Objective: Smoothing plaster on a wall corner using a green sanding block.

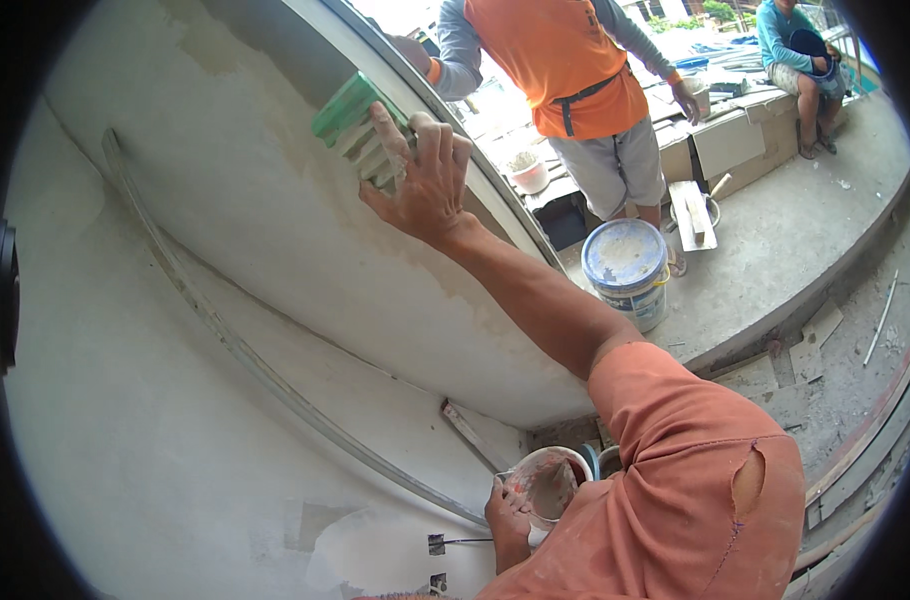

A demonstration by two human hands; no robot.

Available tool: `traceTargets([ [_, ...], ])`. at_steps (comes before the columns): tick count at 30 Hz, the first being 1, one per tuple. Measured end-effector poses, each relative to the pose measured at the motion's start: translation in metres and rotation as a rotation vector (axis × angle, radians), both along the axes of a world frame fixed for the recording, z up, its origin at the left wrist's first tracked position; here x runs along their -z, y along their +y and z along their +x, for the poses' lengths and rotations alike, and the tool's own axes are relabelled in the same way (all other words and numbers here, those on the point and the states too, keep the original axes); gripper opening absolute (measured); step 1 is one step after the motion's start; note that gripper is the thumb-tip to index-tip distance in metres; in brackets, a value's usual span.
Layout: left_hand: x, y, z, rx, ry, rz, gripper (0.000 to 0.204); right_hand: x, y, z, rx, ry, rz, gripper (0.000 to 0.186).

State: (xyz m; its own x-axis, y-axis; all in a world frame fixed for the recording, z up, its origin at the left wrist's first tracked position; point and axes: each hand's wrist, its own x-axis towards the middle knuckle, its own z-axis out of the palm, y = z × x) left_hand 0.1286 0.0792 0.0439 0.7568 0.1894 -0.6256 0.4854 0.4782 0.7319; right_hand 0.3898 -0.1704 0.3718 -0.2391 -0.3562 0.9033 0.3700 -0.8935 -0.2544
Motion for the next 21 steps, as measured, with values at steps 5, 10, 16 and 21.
traceTargets([
  [5, 0.006, 0.003, 0.000, 0.030, -0.020, -0.011, 0.035, -0.025, -0.001, 0.007, 0.050, 0.060, 0.097, 0.099],
  [10, 0.001, -0.001, 0.001, 0.033, -0.029, -0.009, 0.034, 0.042, 0.012, 0.005, -0.002, 0.142, 0.036, 0.101],
  [16, 0.006, -0.003, 0.001, 0.016, -0.049, -0.019, 0.034, 0.020, -0.001, -0.004, -0.021, 0.130, -0.093, 0.100],
  [21, 0.000, -0.006, 0.000, 0.042, -0.049, -0.030, 0.035, -0.063, -0.015, 0.009, 0.069, 0.036, 0.023, 0.102],
])
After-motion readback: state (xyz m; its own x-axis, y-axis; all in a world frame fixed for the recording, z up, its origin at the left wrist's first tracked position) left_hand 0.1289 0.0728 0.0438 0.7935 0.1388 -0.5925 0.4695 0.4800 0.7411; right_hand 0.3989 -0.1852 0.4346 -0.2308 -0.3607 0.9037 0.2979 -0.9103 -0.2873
